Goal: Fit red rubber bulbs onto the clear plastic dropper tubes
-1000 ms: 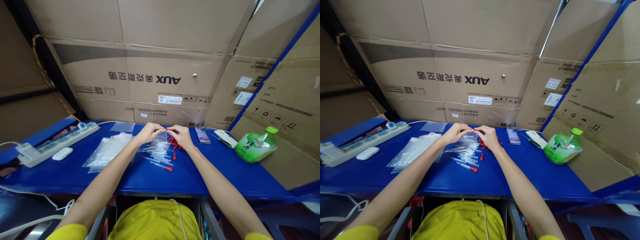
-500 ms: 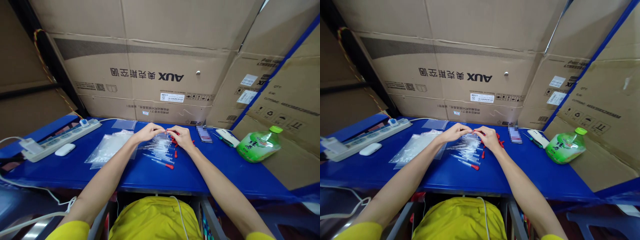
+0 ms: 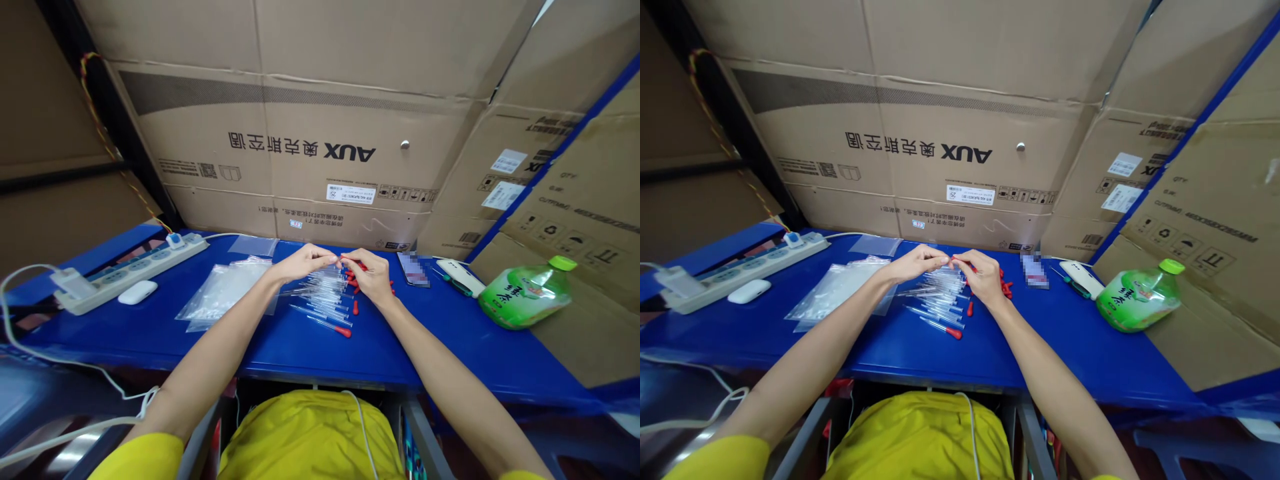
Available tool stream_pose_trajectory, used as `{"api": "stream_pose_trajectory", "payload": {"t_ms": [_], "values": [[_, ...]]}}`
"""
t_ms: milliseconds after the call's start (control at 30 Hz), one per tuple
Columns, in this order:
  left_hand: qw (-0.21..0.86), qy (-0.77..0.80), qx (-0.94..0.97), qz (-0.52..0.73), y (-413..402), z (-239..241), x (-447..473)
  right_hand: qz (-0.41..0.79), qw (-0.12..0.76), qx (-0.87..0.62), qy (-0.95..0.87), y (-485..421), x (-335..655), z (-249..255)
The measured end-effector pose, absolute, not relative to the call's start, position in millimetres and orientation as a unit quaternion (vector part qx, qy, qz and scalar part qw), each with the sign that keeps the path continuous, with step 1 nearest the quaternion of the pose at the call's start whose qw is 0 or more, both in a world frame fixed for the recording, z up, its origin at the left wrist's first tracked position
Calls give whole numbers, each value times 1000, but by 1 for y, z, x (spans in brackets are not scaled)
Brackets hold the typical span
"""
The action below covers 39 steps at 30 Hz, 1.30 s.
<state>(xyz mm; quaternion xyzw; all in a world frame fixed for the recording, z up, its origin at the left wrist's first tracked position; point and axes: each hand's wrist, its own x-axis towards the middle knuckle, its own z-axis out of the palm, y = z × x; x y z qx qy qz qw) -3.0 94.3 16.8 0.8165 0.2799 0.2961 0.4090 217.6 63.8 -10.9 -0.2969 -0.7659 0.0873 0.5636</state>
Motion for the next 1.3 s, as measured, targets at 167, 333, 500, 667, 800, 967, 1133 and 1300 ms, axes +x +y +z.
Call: {"api": "stream_pose_trajectory", "payload": {"t_ms": [167, 333, 500, 667, 800, 967, 1133, 1300], "values": [[393, 280, 823, 297, 95, 17, -3, 62, 541, -285, -789, 70, 221, -16], [319, 262, 861, 296, 100, 13, -1, 64, 502, -289, -812, 77, 225, -23], [230, 257, 888, 302, 102, 9, -1, 96, 514, -316, -792, 84, 225, -27], [139, 266, 911, 283, 106, 9, -7, 234, 510, -363, -744, 93, 228, -33], [120, 292, 910, 269, 112, 5, -13, 338, 508, -360, -706, 93, 229, -32], [130, 293, 904, 284, 115, 2, -13, 394, 528, -348, -667, 91, 226, -31], [128, 278, 897, 320, 111, 5, -8, 416, 537, -350, -645, 90, 223, -35], [148, 277, 889, 332, 111, 2, -7, 428, 555, -363, -614, 87, 218, -36]]}}
